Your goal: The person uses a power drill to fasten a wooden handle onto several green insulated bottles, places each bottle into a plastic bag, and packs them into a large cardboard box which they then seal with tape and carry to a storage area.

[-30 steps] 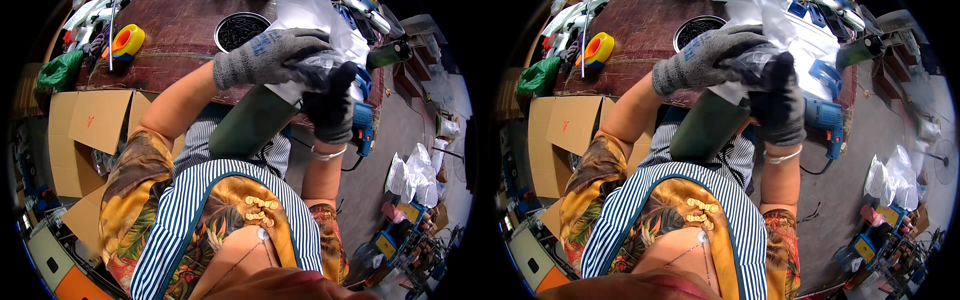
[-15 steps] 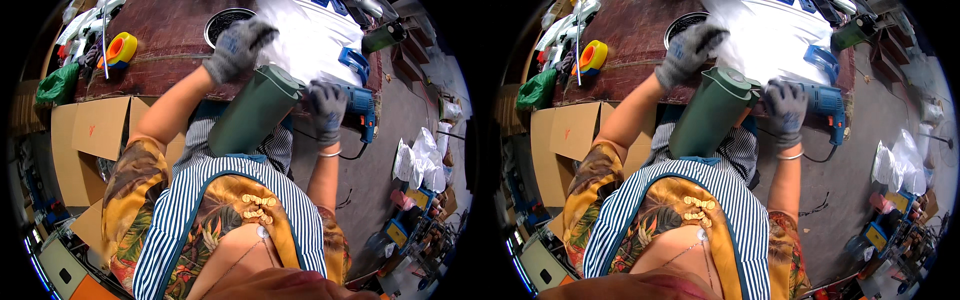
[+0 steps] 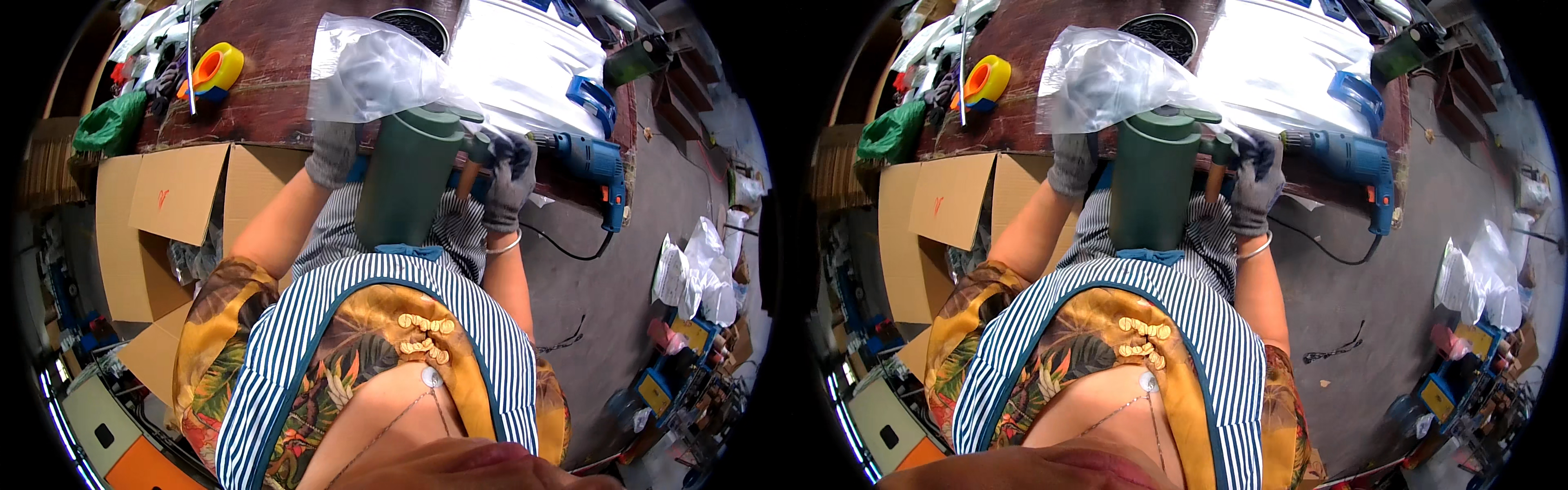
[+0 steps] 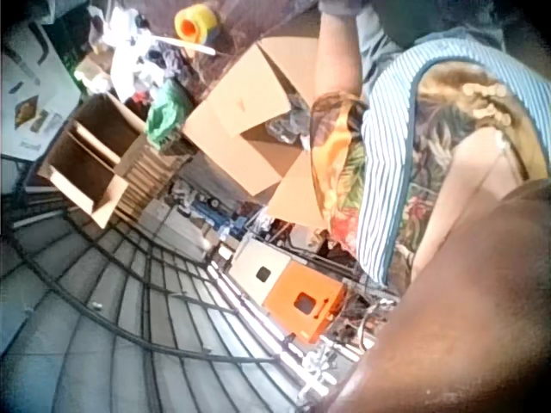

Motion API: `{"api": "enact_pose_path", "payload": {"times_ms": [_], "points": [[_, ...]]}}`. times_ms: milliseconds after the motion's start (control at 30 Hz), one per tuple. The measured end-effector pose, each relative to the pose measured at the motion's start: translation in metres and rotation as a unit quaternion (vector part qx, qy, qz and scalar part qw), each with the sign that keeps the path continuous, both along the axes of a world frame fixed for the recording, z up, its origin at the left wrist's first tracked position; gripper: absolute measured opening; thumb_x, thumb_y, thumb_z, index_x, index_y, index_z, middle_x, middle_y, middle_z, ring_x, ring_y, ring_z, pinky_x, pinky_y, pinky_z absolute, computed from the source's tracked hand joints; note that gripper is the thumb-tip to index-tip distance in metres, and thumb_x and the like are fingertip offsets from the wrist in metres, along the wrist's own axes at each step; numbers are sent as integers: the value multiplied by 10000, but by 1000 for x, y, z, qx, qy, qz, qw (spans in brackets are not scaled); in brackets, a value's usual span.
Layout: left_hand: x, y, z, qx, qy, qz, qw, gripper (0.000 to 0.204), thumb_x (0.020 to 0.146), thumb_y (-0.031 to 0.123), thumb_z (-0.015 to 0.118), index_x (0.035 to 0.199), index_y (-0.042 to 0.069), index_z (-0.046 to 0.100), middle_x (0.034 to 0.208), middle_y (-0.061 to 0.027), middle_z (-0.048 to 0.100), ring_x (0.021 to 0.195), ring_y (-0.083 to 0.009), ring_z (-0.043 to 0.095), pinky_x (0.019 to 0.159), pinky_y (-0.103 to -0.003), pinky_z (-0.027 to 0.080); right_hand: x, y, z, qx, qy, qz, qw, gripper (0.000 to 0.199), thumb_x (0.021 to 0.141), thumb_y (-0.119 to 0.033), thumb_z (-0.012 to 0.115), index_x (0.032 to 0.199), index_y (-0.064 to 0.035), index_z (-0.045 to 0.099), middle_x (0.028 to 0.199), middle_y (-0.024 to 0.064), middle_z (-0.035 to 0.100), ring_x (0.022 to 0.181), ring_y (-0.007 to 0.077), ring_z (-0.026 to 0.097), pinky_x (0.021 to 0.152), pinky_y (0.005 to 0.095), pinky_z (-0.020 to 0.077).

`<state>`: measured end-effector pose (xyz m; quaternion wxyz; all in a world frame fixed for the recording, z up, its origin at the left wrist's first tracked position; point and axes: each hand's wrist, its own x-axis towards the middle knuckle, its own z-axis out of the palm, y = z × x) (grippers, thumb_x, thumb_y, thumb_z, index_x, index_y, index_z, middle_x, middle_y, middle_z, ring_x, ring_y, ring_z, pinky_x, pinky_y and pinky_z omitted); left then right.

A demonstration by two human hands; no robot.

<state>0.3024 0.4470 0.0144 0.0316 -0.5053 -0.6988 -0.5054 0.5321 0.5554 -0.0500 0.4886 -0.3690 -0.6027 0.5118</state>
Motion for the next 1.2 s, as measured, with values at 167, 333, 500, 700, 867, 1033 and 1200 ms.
{"api": "enact_pose_path", "payload": {"times_ms": [167,333,500,700,867,1033,1200], "points": [[-51,21,-44,34,-256,-79,963,407,881,161,696,1261,57,595,1179,-123,625,841,-217,654,775,-352,555,-31,21,-1,-55,98,29,993,111,960,-60,562,1056,-9,586,921,48,656,784,130,617,757,278,515],[-34,4,-37,-18,327,29,944,305,1001,126,510,1291,56,572,1095,-126,654,930,-271,659,765,-416,567,-18,0,-5,6,228,13,974,145,1026,-108,516,1126,-7,544,1045,63,599,957,136,560,903,294,465],[-11,-31,-53,-63,153,-91,982,146,860,171,655,915,39,685,919,-142,680,831,-333,669,732,-433,539,21,-16,-38,153,-94,20,984,215,1008,-122,547,1175,9,578,1137,128,634,1042,189,600,933,330,474],[-7,-70,-34,65,46,-2,997,113,847,39,599,932,27,675,937,-140,701,859,-281,696,750,-374,548,2,-39,-18,113,8,58,992,215,978,-67,563,1174,12,605,1210,187,660,1101,268,644,971,374,482],[-27,-130,-46,-33,-116,-39,992,227,912,8,604,1134,-36,619,1022,-106,679,937,-195,647,791,-329,529,-15,-24,0,200,-27,175,964,193,939,-19,573,1124,14,615,1212,199,656,1132,295,645,969,359,485],[-16,-143,-13,-84,141,-142,976,302,721,8,688,1020,33,657,1082,-169,660,1004,-366,644,850,-440,531,-15,-24,-25,120,-60,203,970,194,931,-13,574,1122,1,606,1111,188,677,1018,274,673,898,333,507],[-27,-163,-33,-226,223,-190,929,346,695,39,652,1039,46,620,1117,-156,637,1087,-368,602,957,-468,482,-9,-38,-21,-4,-79,244,967,182,939,-12,555,1116,-8,599,988,145,684,892,181,652,832,309,509]]}}
